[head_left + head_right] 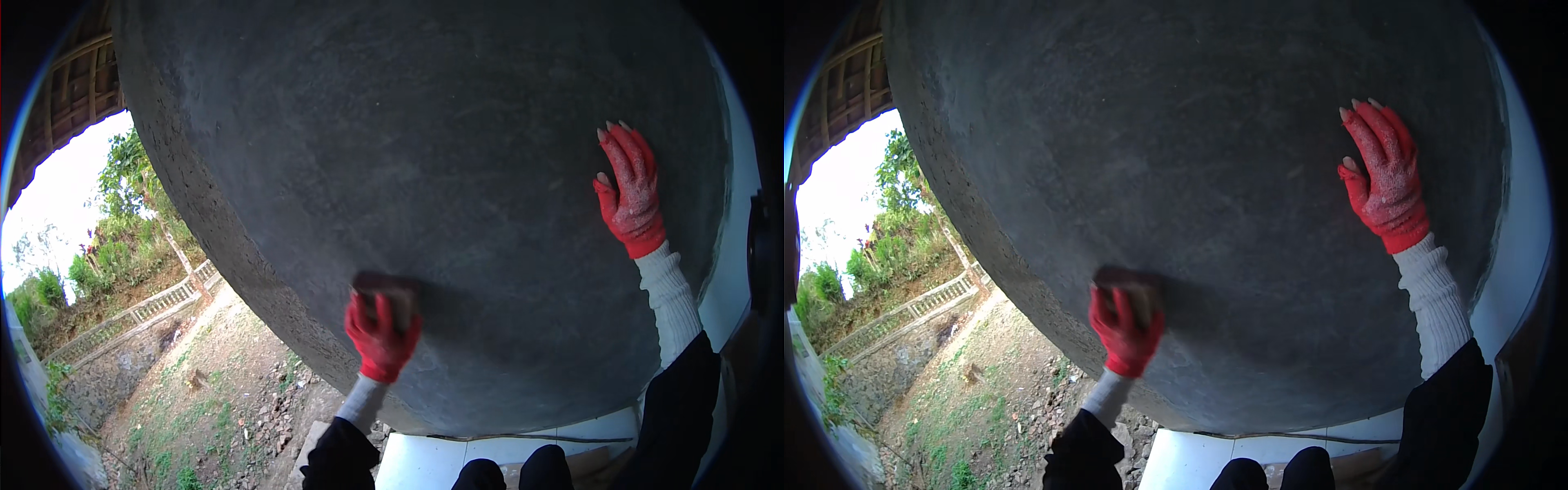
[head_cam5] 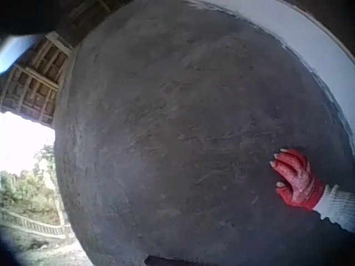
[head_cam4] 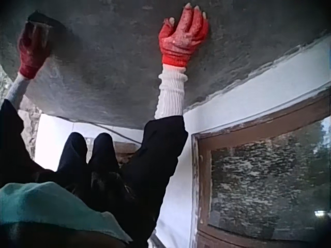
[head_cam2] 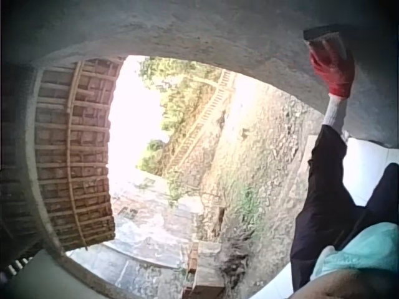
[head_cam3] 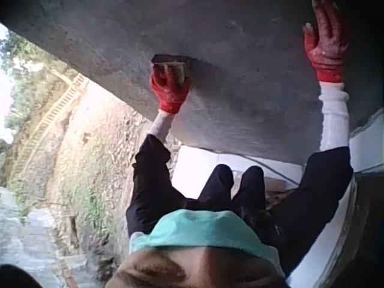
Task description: The person sands a concrete wall using a sanding block held in their right hand while resting their left hand on the wall.
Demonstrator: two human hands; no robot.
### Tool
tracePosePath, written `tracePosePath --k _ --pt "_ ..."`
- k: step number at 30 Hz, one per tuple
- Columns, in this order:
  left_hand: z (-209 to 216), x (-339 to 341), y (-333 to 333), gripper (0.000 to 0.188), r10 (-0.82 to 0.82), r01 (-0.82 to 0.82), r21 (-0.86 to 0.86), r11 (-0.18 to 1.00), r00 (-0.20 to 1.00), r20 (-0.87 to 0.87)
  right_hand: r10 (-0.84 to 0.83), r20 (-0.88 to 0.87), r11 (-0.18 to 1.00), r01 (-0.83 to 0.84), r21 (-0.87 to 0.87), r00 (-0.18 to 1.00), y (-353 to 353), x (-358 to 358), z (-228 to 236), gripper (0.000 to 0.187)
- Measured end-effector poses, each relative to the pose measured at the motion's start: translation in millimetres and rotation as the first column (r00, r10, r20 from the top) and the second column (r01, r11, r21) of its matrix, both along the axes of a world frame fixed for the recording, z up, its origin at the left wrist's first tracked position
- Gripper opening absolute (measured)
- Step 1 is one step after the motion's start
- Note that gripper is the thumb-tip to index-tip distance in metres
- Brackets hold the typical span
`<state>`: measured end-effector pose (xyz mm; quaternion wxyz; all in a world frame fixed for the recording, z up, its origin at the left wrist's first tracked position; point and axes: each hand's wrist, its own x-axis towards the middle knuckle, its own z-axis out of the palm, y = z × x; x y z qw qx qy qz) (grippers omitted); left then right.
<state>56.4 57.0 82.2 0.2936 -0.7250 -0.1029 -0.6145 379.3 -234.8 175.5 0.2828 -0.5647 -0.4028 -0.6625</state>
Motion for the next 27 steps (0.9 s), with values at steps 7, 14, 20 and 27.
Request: tracePosePath --k 7,14,20,27 --pt "256 27 48 0.085 -0.015 0.152 -0.321 0.935 0.92 0.391 -0.031 -0.003 0.999 0.032 0.038 1.0 1 0 1 0.051" --pt "68 32 -32 0.084 0.001 -0.002 -0.092 0.996 1.0 -0.006 -0.015 -0.015 0.998 0.016 0.066 1.0 1 -3 1 0.051" --pt "42 37 -36 0.079 -0.045 0.048 0.025 0.999 0.992 -0.118 -0.018 -0.014 0.999 0.018 0.037 1.0 2 -2 1 0.053" --pt "277 73 -3 0.078 -0.065 0.121 -0.134 0.984 0.929 0.364 -0.049 -0.05 0.997 0.053 0.064 0.998 2 -3 -2 0.053"
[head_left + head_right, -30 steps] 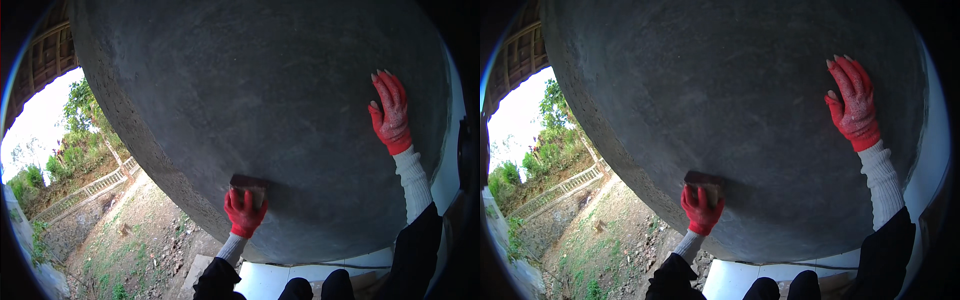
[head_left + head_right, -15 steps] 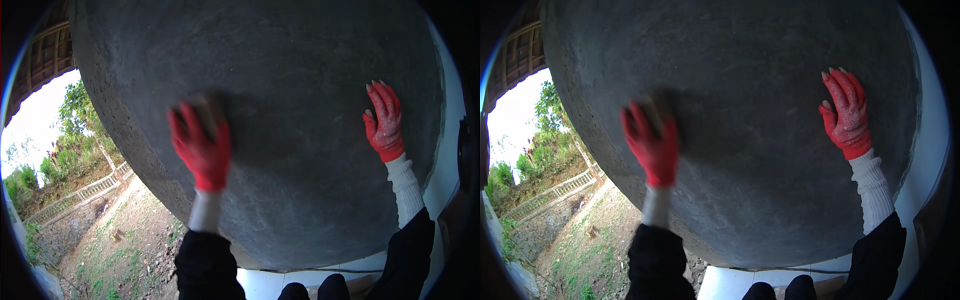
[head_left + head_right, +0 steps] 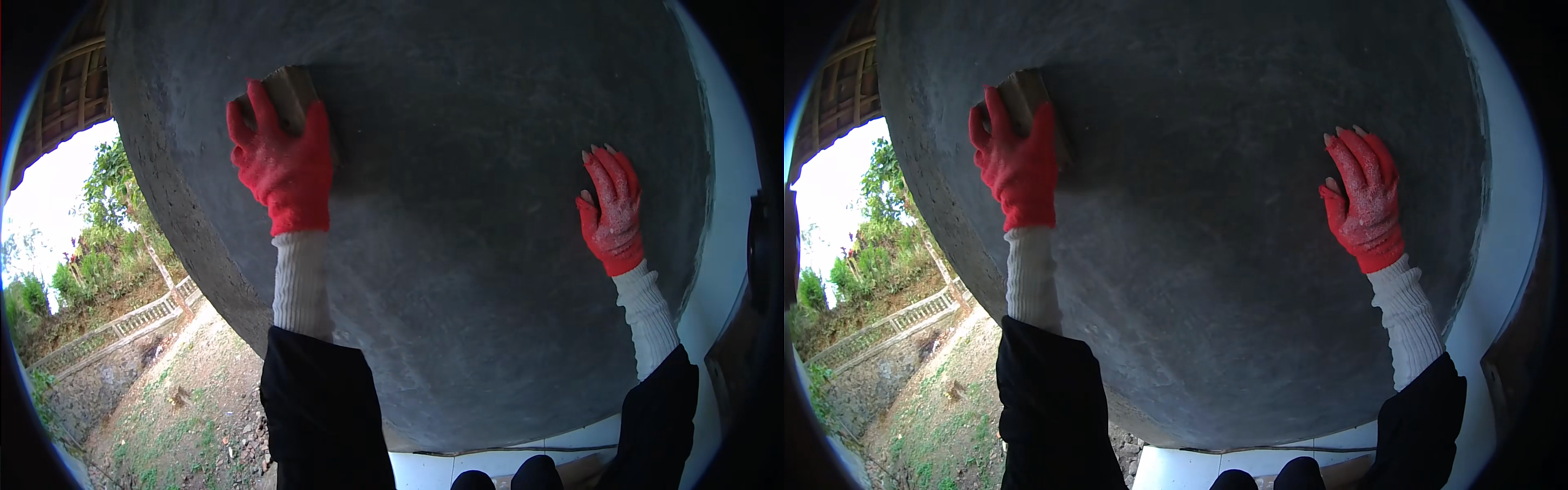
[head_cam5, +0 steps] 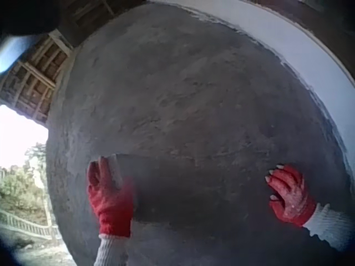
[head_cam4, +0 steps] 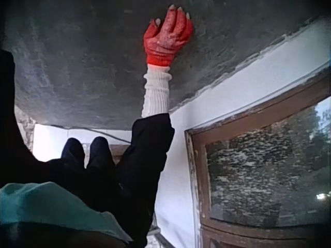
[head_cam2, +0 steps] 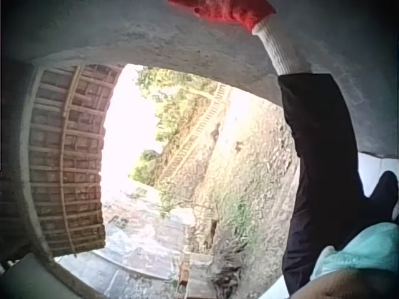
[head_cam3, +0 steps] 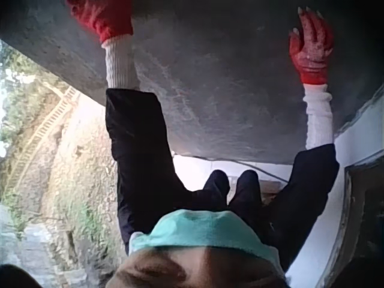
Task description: The person sands a concrete wall using a sanding block held in their right hand while resting their left hand on the wall.
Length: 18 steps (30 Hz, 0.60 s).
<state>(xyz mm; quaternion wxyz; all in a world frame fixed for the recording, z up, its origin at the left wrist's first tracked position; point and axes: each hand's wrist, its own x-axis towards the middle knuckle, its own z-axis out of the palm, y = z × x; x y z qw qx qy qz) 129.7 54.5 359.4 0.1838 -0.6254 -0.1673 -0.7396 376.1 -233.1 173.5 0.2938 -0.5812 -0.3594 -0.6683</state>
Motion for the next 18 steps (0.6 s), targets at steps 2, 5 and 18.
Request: tracePosePath --k 2,5,18 --pt "-26 1 -14 0.083 0.013 -0.01 0.077 0.997 0.999 -0.035 0.004 -0.009 1.0 -0.004 -0.001 1.0 -1 2 2 0.052" --pt "-140 9 -53 0.081 0.046 -0.036 0.041 0.999 0.965 -0.256 0.007 0.003 1.0 -0.007 0.021 1.0 0 4 4 0.053" --pt "-111 -15 -23 0.082 -0.131 0.199 -0.411 0.89 0.974 0.186 0.131 -0.29 0.981 -0.167 -0.102 0.948 -28 -115 -97 0.08"
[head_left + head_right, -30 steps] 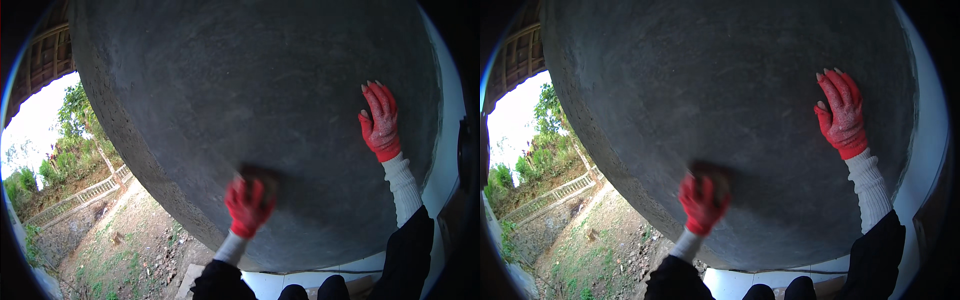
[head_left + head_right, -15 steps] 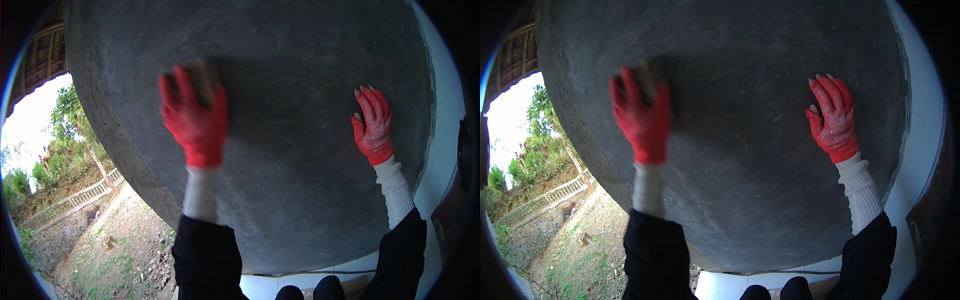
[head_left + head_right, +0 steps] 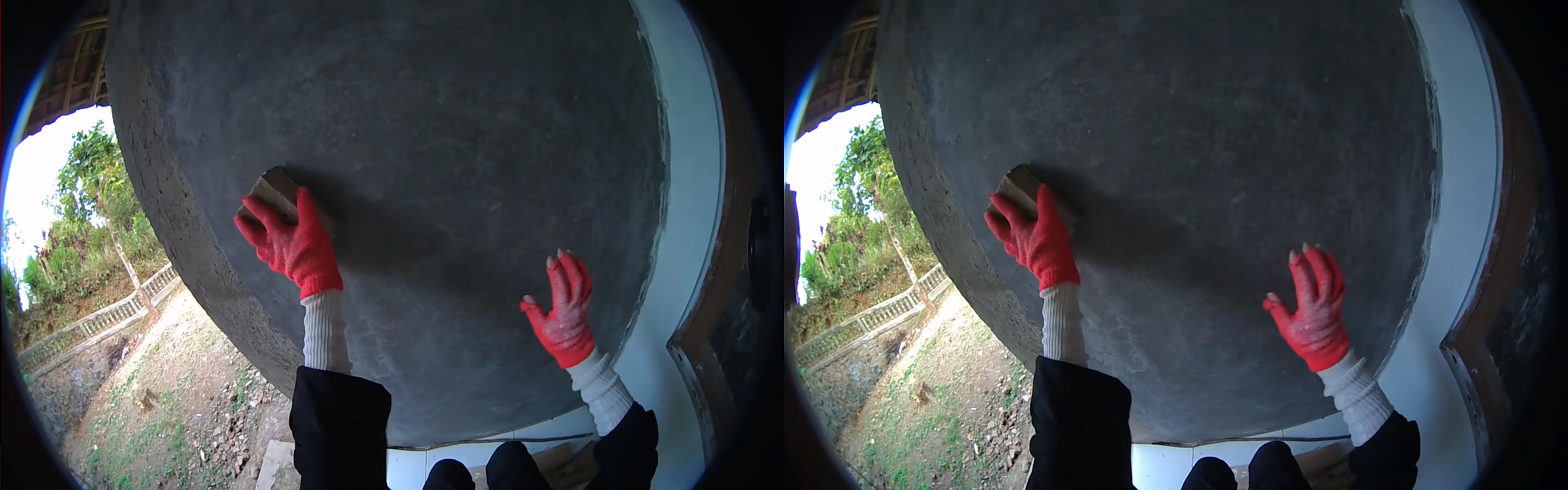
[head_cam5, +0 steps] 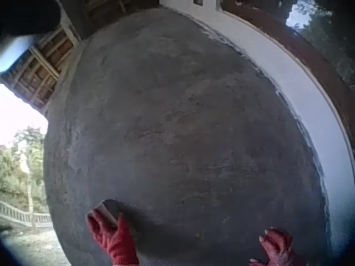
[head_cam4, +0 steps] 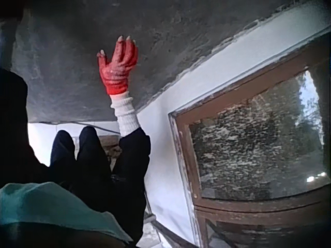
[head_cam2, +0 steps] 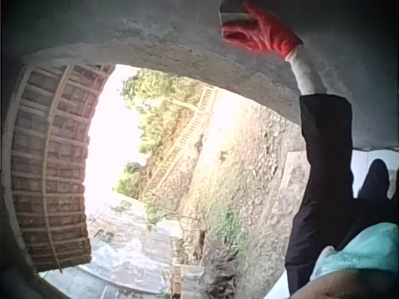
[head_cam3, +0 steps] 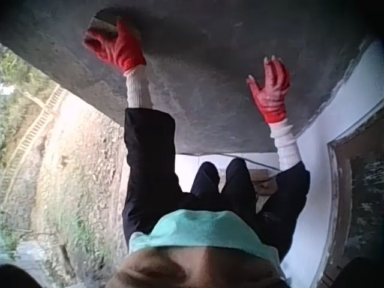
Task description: The person sands a concrete wall using a sanding block held in their right hand while resting their left hand on the wall.
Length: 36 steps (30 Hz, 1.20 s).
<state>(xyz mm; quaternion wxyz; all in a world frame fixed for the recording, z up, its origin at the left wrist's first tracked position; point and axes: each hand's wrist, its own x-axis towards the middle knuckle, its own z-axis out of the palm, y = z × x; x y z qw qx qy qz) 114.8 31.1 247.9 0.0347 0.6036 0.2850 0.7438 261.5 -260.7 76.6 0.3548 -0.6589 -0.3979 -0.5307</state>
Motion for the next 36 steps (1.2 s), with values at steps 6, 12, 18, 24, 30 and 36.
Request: tracePosePath --k 6,12,18,24,30,36 --pt "-54 8 -55 0.071 -0.312 0.33 0.016 0.944 0.907 -0.282 0.147 0.028 0.978 -0.141 -0.156 0.989 117 -49 51 0.09" --pt "-58 -7 -54 0.061 -0.517 0.531 -0.064 0.845 0.78 -0.353 -0.001 0.174 0.984 -0.03 0.178 0.985 210 -87 102 0.073" --pt "-51 -31 -12 0.063 -0.382 0.415 0.127 0.901 0.897 -0.224 -0.087 0.221 0.996 0.087 0.008 0.972 117 -6 163 0.081" --pt "-73 5 45 0.068 0.202 -0.14 0.346 0.928 0.968 -0.149 -0.294 -0.414 0.763 0.472 0.441 0.862 -25 105 224 0.085" --pt "-89 17 60 0.07 0.172 -0.111 0.402 0.909 0.978 -0.12 -0.275 0.039 0.882 0.236 0.408 0.961 78 18 238 0.069" --pt "-85 7 54 0.07 0.124 -0.085 0.312 0.946 0.986 -0.108 0.046 0.595 0.999 -0.051 -0.007 0.803 199 -72 228 0.06"
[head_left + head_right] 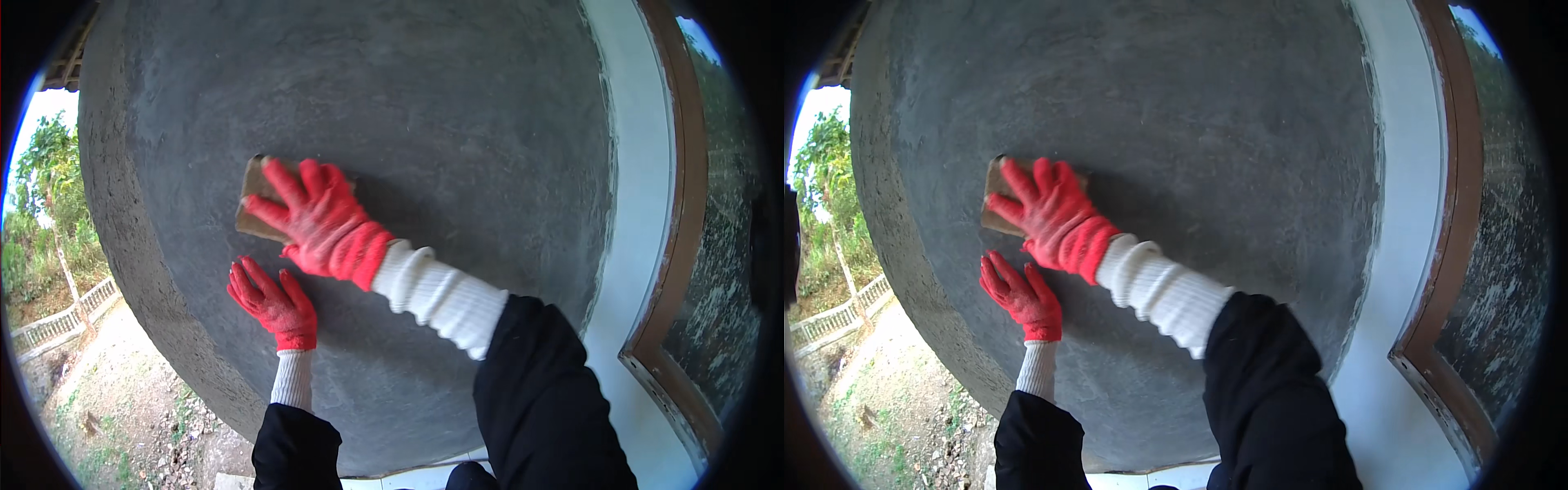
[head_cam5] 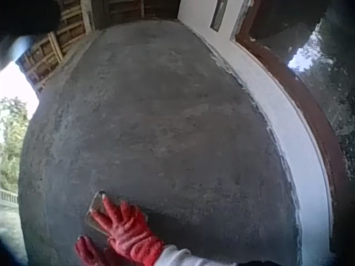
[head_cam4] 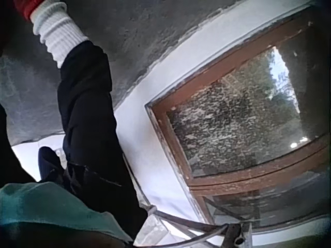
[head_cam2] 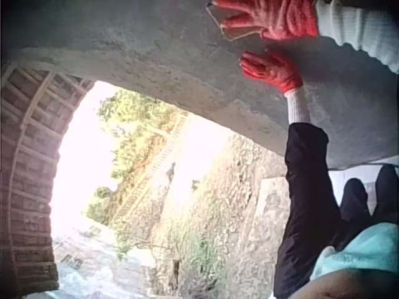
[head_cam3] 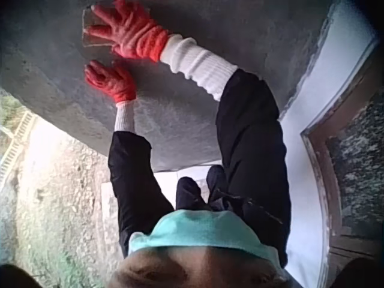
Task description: The person sands a concrete wall using a sanding block held in their right hand while resting their left hand on the wall.
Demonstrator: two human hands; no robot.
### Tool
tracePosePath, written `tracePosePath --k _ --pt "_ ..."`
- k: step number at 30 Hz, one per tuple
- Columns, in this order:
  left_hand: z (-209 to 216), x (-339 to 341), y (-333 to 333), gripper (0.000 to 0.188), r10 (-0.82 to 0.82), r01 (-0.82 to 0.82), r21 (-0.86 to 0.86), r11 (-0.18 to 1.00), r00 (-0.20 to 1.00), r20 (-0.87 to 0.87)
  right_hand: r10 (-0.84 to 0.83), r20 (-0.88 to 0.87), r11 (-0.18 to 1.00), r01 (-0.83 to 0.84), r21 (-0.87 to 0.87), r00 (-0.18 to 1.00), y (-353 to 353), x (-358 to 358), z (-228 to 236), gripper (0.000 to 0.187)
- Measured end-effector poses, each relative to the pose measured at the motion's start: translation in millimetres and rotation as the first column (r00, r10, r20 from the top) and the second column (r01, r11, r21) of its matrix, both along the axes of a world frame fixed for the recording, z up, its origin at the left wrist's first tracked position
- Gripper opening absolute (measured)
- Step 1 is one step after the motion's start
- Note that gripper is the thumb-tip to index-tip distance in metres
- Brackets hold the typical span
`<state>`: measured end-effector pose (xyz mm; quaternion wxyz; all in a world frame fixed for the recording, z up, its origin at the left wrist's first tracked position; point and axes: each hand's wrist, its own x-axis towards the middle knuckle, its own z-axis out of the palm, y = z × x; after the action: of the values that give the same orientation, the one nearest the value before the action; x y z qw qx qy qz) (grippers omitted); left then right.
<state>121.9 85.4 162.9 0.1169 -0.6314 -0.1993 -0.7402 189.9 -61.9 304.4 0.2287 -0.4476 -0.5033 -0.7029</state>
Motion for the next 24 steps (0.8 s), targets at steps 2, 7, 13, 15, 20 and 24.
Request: tracePosePath --k 2,7,13,15,20,24 --pt "0 -1 -1 0.07 0.025 -0.025 0.045 0.999 1.0 -0.009 0.017 -0.063 1.0 -0.016 0.023 0.998 -28 26 16 0.059" --pt "-5 1 0 0.069 -0.002 0.002 0.072 0.997 1.0 0.006 -0.122 -0.643 0.792 0.465 0.397 0.756 -138 126 67 0.079" --pt "-9 4 1 0.069 -0.046 0.047 0.059 0.997 0.999 -0.018 -0.04 -0.484 0.845 0.288 0.451 0.874 -82 75 74 0.064" --pt "-8 3 1 0.069 -0.044 0.045 0.043 0.998 0.999 -0.023 -0.02 -0.16 0.948 0.069 0.31 0.987 -24 22 60 0.061" --pt "-6 -5 2 0.07 -0.058 0.059 0.062 0.996 0.998 -0.023 -0.035 -0.012 0.999 0.035 0.007 0.999 21 -21 61 0.066" --pt "-6 -5 -1 0.071 -0.085 0.086 0.098 0.991 0.996 -0.016 -0.13 -0.268 0.919 0.218 0.329 0.955 -52 58 109 0.066"
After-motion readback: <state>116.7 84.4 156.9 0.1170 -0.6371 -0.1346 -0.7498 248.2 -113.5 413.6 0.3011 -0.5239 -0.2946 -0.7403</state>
